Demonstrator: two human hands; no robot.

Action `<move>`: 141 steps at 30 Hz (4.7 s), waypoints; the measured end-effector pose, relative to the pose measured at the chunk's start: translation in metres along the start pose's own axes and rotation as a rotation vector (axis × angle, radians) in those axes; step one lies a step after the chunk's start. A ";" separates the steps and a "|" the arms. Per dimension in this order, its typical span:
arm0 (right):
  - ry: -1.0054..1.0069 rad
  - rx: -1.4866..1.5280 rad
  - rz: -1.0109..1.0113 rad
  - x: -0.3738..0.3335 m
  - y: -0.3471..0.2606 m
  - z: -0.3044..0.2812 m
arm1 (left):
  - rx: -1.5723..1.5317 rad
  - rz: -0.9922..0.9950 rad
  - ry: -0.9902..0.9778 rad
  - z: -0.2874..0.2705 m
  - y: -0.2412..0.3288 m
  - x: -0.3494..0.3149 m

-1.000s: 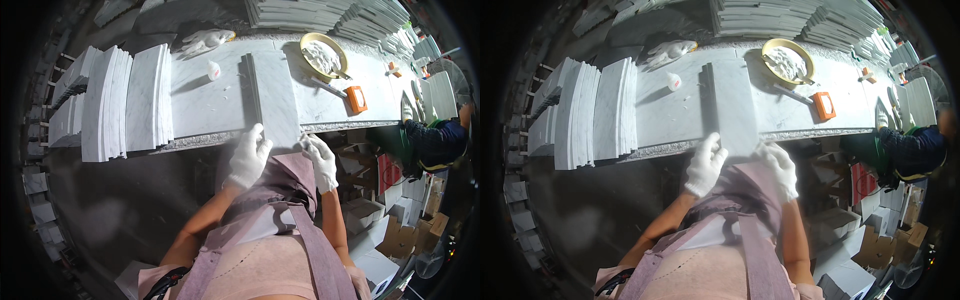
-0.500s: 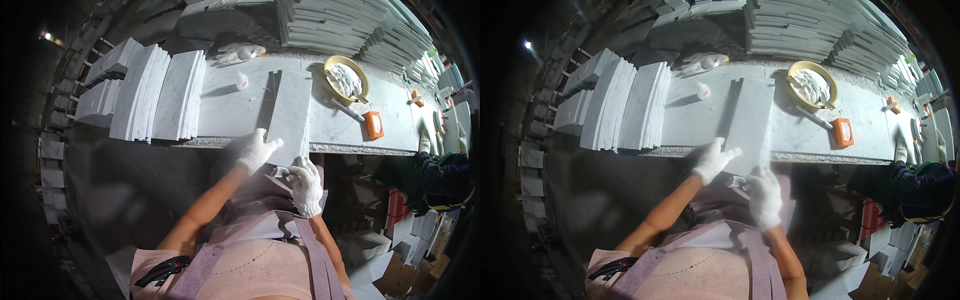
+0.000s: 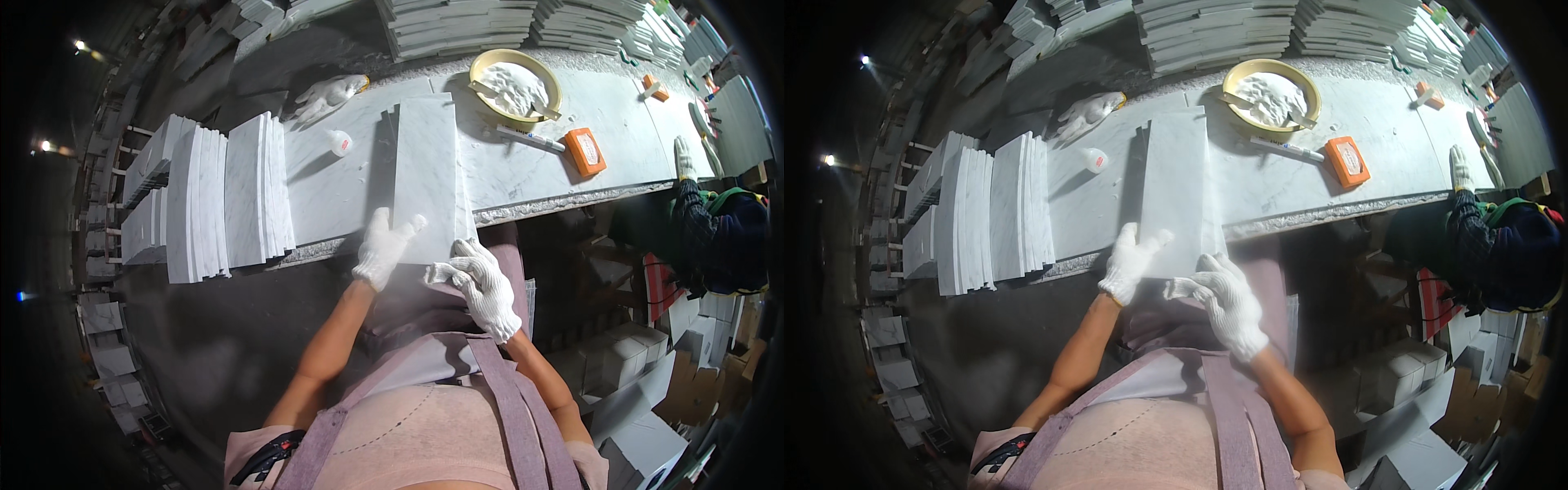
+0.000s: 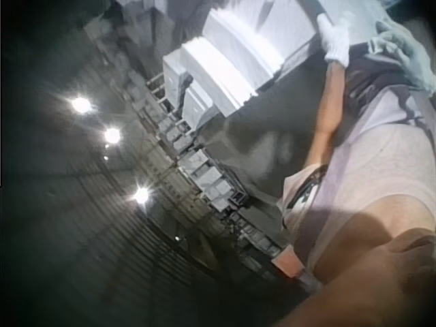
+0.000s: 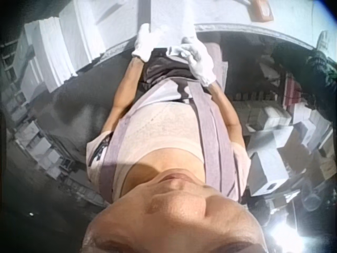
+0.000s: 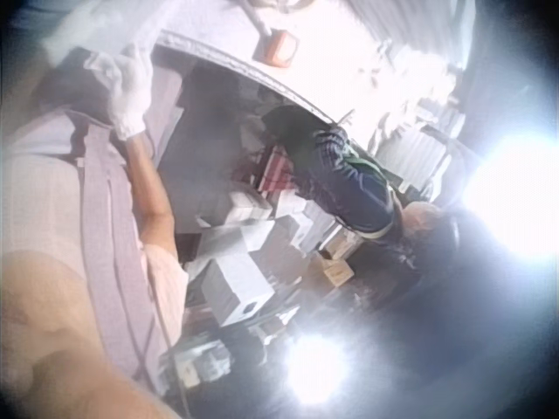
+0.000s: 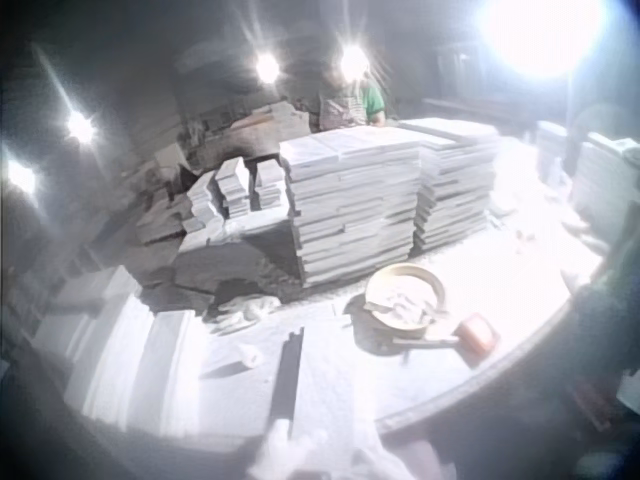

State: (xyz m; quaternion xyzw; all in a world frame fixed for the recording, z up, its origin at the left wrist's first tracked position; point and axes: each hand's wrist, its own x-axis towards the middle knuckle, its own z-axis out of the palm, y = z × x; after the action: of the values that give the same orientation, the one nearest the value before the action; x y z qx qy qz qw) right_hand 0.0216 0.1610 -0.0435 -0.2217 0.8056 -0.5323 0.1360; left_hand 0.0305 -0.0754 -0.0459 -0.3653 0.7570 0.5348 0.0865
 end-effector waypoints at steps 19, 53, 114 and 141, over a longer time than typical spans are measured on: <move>-0.087 1.211 0.249 0.029 -0.026 -0.037 | -0.601 0.171 -0.214 0.006 0.053 -0.106; 0.224 1.132 0.189 -0.003 -0.022 -0.066 | -0.579 0.128 -0.471 0.046 0.078 -0.131; -0.272 -0.959 -0.288 0.166 -0.060 0.042 | 0.179 0.087 -0.137 -0.012 -0.019 -0.027; -0.195 -1.001 -0.255 0.204 -0.047 0.048 | 0.535 0.506 0.237 -0.035 -0.034 -0.049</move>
State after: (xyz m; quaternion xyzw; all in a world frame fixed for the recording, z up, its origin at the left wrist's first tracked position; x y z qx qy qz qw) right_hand -0.1229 0.0043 -0.0163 -0.4042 0.9116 -0.0712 0.0219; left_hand 0.0967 -0.0885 -0.0310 -0.1910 0.9407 0.2769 -0.0440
